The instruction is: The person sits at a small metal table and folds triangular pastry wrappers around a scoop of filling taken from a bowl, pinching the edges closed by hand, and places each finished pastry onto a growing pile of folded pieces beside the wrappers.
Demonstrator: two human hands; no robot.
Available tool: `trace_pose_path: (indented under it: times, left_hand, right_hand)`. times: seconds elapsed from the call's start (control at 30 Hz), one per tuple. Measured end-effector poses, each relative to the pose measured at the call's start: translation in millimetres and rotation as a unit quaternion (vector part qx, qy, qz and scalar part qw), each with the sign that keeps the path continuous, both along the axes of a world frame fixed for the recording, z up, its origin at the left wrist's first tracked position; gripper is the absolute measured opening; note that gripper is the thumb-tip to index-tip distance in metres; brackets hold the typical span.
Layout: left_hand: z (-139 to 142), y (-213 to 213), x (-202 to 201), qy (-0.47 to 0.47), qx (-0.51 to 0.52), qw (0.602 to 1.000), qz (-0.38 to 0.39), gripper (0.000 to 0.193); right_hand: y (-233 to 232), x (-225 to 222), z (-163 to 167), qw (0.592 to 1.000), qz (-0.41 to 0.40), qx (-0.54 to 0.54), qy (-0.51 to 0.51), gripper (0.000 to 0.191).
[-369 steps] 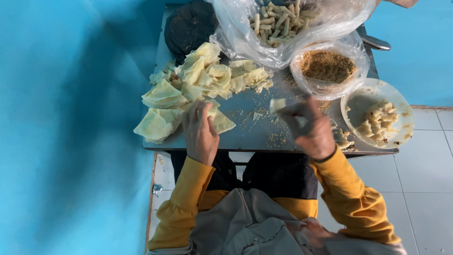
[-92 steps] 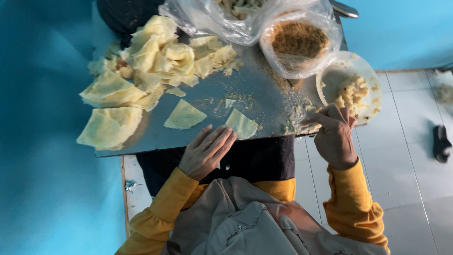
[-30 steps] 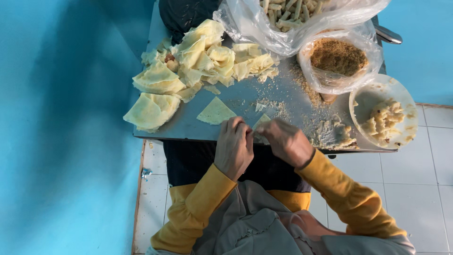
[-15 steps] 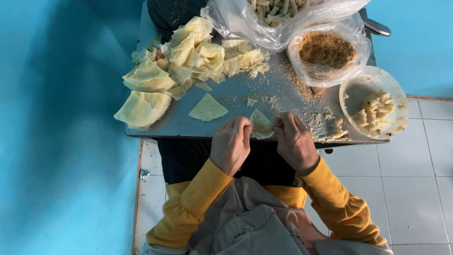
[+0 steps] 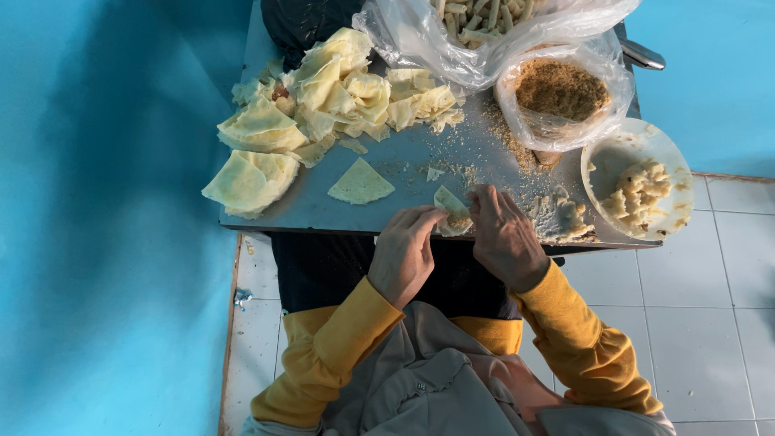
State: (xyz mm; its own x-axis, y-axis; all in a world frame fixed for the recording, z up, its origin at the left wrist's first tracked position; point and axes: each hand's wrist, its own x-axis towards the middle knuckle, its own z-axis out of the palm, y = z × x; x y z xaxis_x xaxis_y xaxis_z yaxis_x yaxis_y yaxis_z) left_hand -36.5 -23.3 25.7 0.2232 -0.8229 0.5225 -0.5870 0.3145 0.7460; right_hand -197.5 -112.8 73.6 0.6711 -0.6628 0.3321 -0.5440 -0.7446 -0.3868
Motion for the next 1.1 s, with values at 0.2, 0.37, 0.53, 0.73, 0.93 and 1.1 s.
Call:
trace_pose_path:
  times: [0.2, 0.37, 0.53, 0.73, 0.93, 1.1]
  left_hand:
    - [-4.7, 0.2, -2.3, -0.007, 0.034, 0.999, -0.02, 0.038]
    - [-5.5, -0.1, -1.3, -0.031, 0.044, 0.998, -0.032, 0.039]
    - [-5.6, -0.9, 2.3, -0.065, 0.052, 0.996, -0.042, 0.045]
    - [-5.6, -2.9, 4.4, -0.064, 0.06, 0.995, -0.056, 0.038]
    - [-4.7, -4.3, 6.4, -0.065, 0.042, 0.995, -0.057, 0.035]
    - [-6.6, -6.8, 7.0, -0.076, 0.047, 0.994, -0.06, 0.033]
  right_hand:
    - [0.1, -3.5, 3.7, 0.995, 0.013, 0.092, -0.025, 0.035]
    - [-2.1, -5.7, 5.4, 0.986, 0.037, 0.14, -0.087, 0.035]
    - [-2.8, -9.1, 6.1, 0.995, 0.019, 0.086, -0.034, 0.038]
    - [1.3, -4.9, 0.2, 0.997, -0.007, 0.075, -0.009, 0.031]
    - [1.1, -5.5, 3.9, 0.999, 0.026, 0.036, 0.0, 0.039]
    - [-0.1, -6.0, 7.3, 0.995, 0.045, 0.087, -0.032, 0.05]
